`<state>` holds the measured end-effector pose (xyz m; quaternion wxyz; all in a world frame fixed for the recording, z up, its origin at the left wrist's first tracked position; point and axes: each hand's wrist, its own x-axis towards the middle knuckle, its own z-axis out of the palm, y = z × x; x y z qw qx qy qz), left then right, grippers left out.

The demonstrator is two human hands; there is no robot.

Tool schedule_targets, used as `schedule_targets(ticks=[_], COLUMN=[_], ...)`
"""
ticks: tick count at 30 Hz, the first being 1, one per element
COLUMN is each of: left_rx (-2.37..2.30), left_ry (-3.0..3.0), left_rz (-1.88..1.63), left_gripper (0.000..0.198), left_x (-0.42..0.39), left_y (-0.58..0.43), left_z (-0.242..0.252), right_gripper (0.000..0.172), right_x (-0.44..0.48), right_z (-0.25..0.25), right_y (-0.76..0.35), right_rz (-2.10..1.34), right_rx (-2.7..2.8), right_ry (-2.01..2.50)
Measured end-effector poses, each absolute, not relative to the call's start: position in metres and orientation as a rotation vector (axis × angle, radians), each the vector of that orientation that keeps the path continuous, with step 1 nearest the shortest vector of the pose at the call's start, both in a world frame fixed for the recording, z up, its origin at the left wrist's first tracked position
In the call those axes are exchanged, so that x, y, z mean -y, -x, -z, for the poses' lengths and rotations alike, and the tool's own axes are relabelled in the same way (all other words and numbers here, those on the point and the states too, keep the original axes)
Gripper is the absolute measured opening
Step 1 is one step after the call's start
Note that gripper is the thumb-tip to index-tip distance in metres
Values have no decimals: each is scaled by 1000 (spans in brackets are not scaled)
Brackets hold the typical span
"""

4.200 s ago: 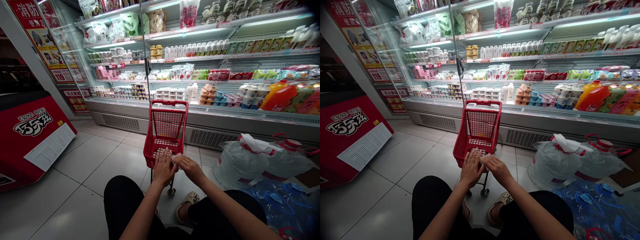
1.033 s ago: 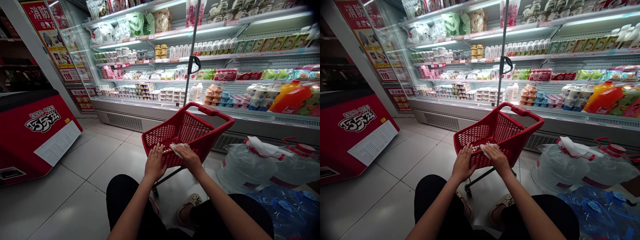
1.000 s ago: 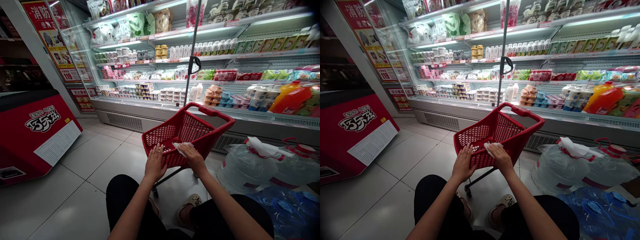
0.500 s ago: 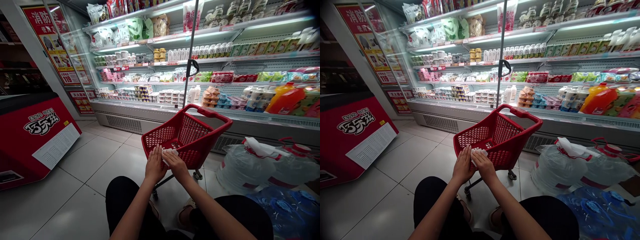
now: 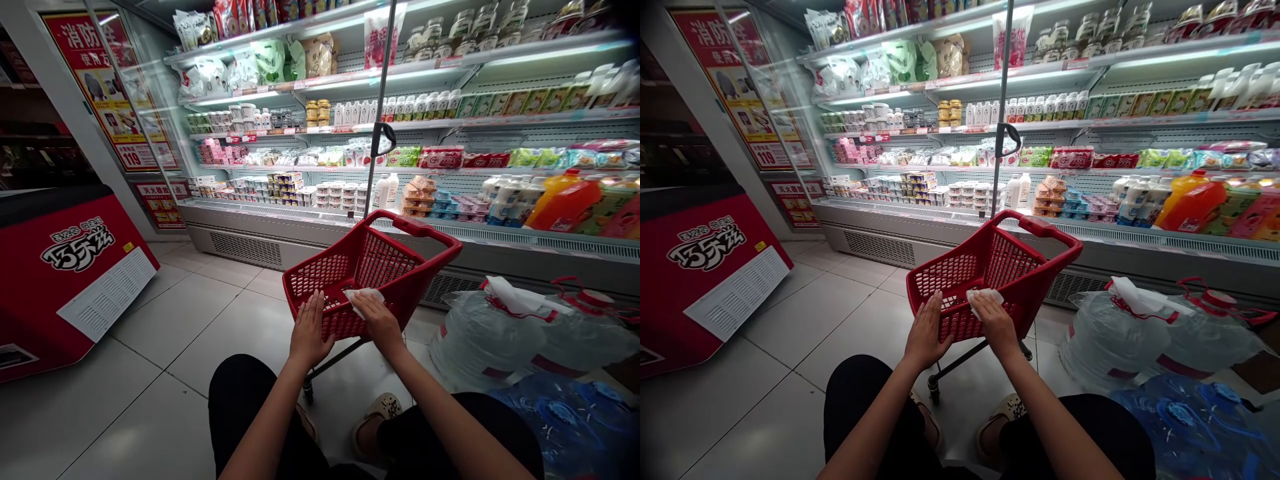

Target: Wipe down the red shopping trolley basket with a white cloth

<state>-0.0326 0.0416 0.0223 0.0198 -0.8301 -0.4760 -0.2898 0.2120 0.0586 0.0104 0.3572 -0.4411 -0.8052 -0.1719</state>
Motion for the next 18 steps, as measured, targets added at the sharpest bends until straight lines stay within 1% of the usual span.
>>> schedule_targets(ticks=[4,7,9,11,14,18], left_rx=[1472,1493,1524,1565,1572,1575], left_ry=[2626,2670,2706,2740,2770,2786], left_rz=[1087,1312,1405,1414,1325,1236], left_gripper=[120,124,124,127,132,127], left_x=[-41,-39,-37,-36,-34,-32], left_y=[33,39,45,49,51,48], left_z=[-24,-30,-34,-36,-38,-40], right_gripper=[59,50,46,50,60,67], right_x=[-51,-47,-47,-48,-49,-48], right_z=[-3,1,1,0,-5,-10], right_y=[-151,-112,-101,-104,-135,-196], right_rz=[390,357,345,345,363,386], right_rx=[2151,2180,2198,2237,2274,2174], right_ry=[1026,916,857,809,808,996])
